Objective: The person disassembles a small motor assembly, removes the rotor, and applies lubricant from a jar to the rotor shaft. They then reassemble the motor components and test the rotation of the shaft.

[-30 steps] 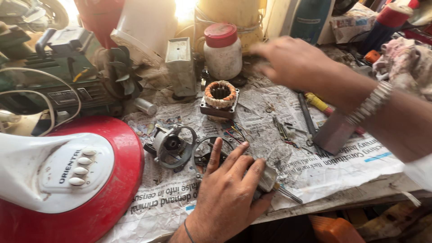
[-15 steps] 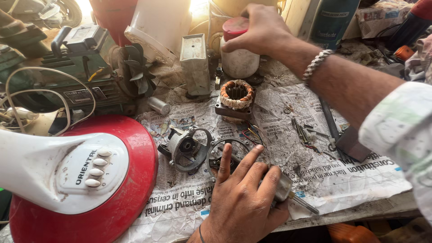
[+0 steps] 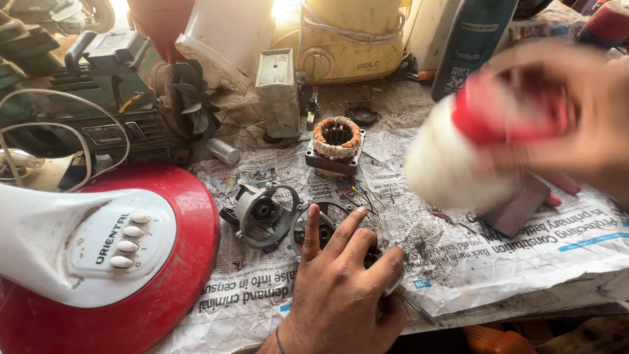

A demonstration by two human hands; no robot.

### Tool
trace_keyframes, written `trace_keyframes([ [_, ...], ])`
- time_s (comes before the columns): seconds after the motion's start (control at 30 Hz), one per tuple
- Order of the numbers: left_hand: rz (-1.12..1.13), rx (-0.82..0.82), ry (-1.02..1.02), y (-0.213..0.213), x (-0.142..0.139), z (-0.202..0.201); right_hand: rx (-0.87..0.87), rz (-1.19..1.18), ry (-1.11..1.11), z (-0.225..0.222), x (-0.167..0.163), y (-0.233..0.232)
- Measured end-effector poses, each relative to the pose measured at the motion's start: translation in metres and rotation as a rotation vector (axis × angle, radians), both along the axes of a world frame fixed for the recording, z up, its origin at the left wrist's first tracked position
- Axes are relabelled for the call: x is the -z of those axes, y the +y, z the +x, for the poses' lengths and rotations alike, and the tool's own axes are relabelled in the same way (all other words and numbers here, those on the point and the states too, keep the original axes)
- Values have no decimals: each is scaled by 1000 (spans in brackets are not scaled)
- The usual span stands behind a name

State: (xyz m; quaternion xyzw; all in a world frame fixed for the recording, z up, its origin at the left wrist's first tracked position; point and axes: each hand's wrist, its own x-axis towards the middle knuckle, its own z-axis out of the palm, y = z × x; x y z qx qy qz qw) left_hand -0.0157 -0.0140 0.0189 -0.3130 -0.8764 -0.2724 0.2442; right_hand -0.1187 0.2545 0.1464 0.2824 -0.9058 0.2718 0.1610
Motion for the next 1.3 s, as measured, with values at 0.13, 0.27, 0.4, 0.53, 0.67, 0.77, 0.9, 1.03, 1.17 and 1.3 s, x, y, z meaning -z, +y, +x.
trace_keyframes([
  [0.13, 18, 6, -1, 4, -7, 0, 19, 118, -78, 51, 34, 14],
  [0.27, 68, 4, 21, 19, -13, 0, -9, 68, -163, 72, 53, 20],
  [0.4, 80, -37, 14, 50, -19, 1, 25, 243, 41, 79, 57, 17],
  [0.53, 283, 11, -157, 74, -26, 1, 235, 451, 111, 82, 62, 6],
  [0.67, 366, 30, -179, 84, -30, -3, 85, 285, 141, 76, 62, 6],
  [0.77, 390, 13, -203, 87, -32, -5, -35, 251, 178, 67, 57, 10],
  [0.9, 394, -12, -155, 94, -34, -4, 30, 322, 136, 72, 52, 8],
  [1.03, 470, 19, -113, 100, -32, -5, 99, 405, 164, 78, 56, -2],
  [1.17, 567, 84, -159, 100, -27, -4, -67, 220, 171, 67, 52, 1],
  [1.3, 583, 44, -218, 104, -28, -4, -480, 102, 94, 45, 43, 7],
])
